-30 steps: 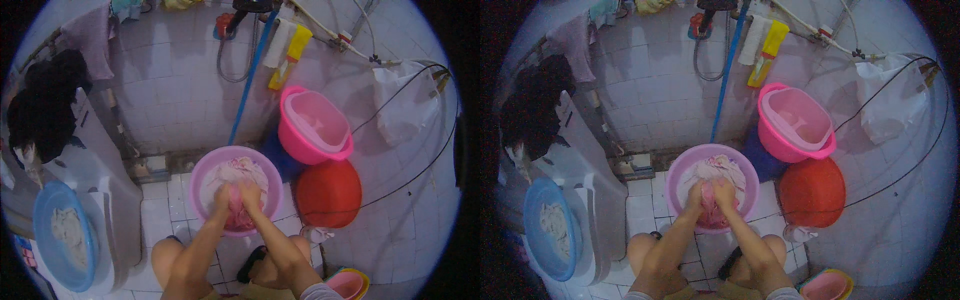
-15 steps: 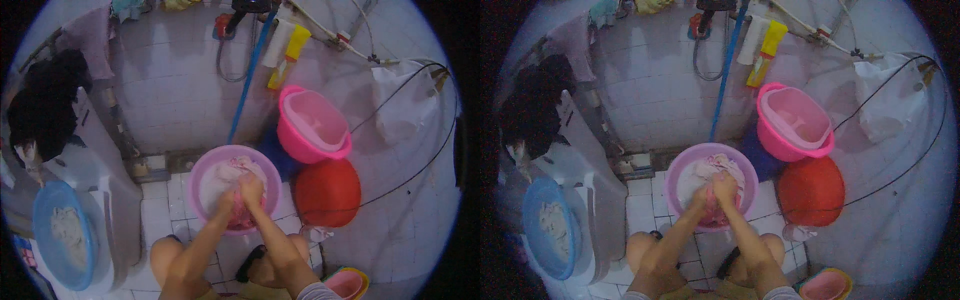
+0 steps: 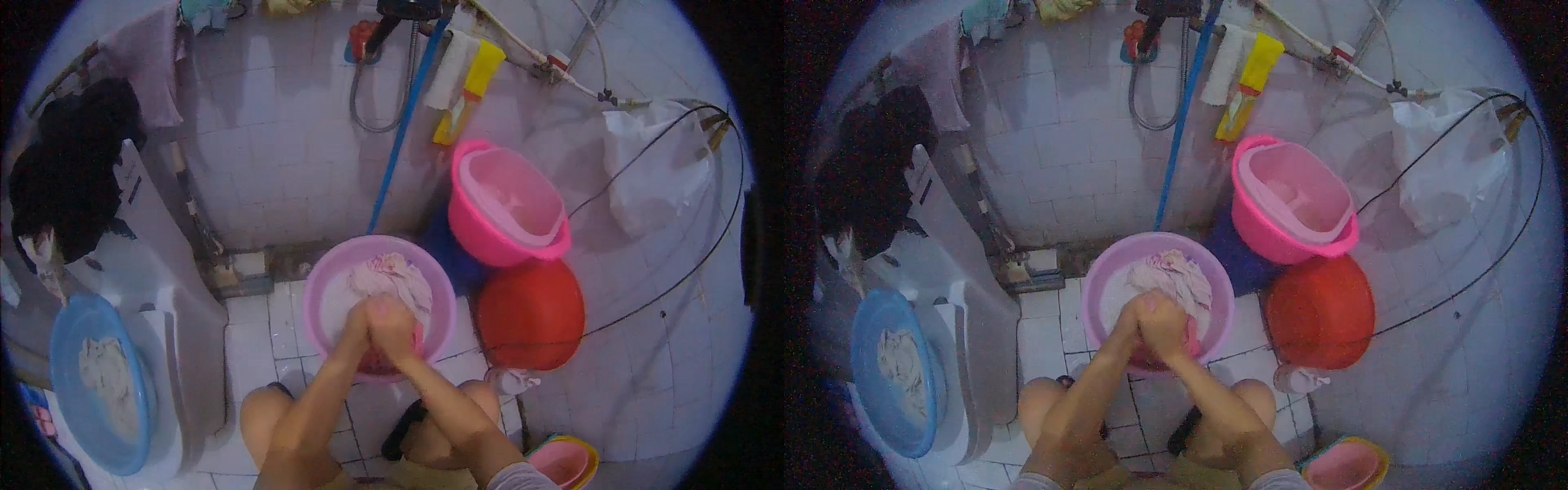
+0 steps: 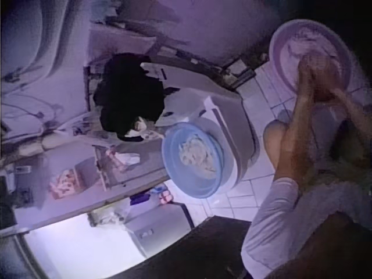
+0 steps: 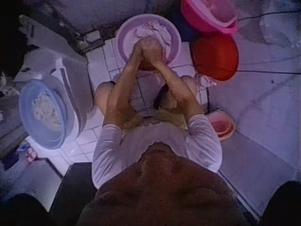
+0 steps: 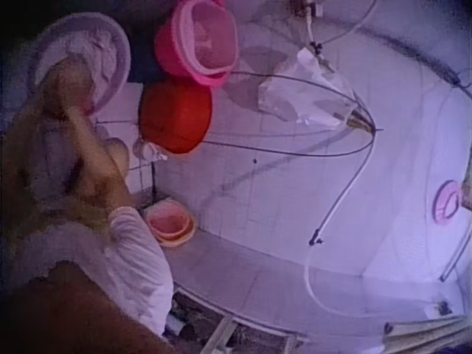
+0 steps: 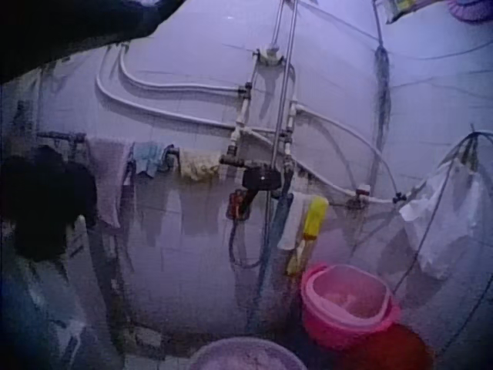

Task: The person sits on the floor and hand-washes a pink garment in a pink basin filled with soapy water. They repeatedly scrub, squeeze, and rinse the fabric by hand, occasionally lifting it to wring out excess water.

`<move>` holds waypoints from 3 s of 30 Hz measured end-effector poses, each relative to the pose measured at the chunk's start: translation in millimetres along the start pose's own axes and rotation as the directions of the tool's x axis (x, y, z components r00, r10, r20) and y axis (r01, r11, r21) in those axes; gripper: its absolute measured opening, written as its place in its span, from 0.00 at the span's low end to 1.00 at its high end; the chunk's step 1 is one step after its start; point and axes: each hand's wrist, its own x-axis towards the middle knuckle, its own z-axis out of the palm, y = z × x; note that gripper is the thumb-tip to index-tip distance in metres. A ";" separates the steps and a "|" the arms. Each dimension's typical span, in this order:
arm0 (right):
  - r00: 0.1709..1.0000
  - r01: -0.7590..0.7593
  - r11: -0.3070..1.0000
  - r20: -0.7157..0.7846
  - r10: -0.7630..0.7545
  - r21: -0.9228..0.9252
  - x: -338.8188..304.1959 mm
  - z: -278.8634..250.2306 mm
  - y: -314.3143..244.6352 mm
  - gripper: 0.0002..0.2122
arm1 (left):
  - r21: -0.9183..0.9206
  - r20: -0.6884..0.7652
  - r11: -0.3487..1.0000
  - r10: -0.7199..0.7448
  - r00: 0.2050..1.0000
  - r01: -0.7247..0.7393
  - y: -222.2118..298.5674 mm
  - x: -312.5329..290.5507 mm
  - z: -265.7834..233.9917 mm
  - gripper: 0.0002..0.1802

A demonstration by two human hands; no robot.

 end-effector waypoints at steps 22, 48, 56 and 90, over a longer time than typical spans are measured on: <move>0.975 -0.221 0.975 0.034 0.221 -0.005 10.5 -1.0 3.7 0.13 | 0.054 -0.099 0.999 0.009 0.995 -0.004 44.7 -34.8 30.1 0.15; 0.746 0.011 0.921 0.617 0.252 -0.389 -3.7 75.1 66.0 0.14 | 0.969 -0.214 -0.005 0.492 0.844 0.248 25.9 -19.1 -13.6 0.12; 0.896 -0.349 0.863 0.399 0.193 0.365 7.0 45.1 61.8 0.16 | 0.016 -0.138 0.997 -0.075 0.988 0.078 56.7 -26.2 -5.1 0.19; 0.954 -0.299 0.933 -0.022 0.301 -0.198 22.9 0.3 49.8 0.11 | 0.215 -0.309 0.966 -0.071 0.948 0.142 26.5 -20.8 53.6 0.25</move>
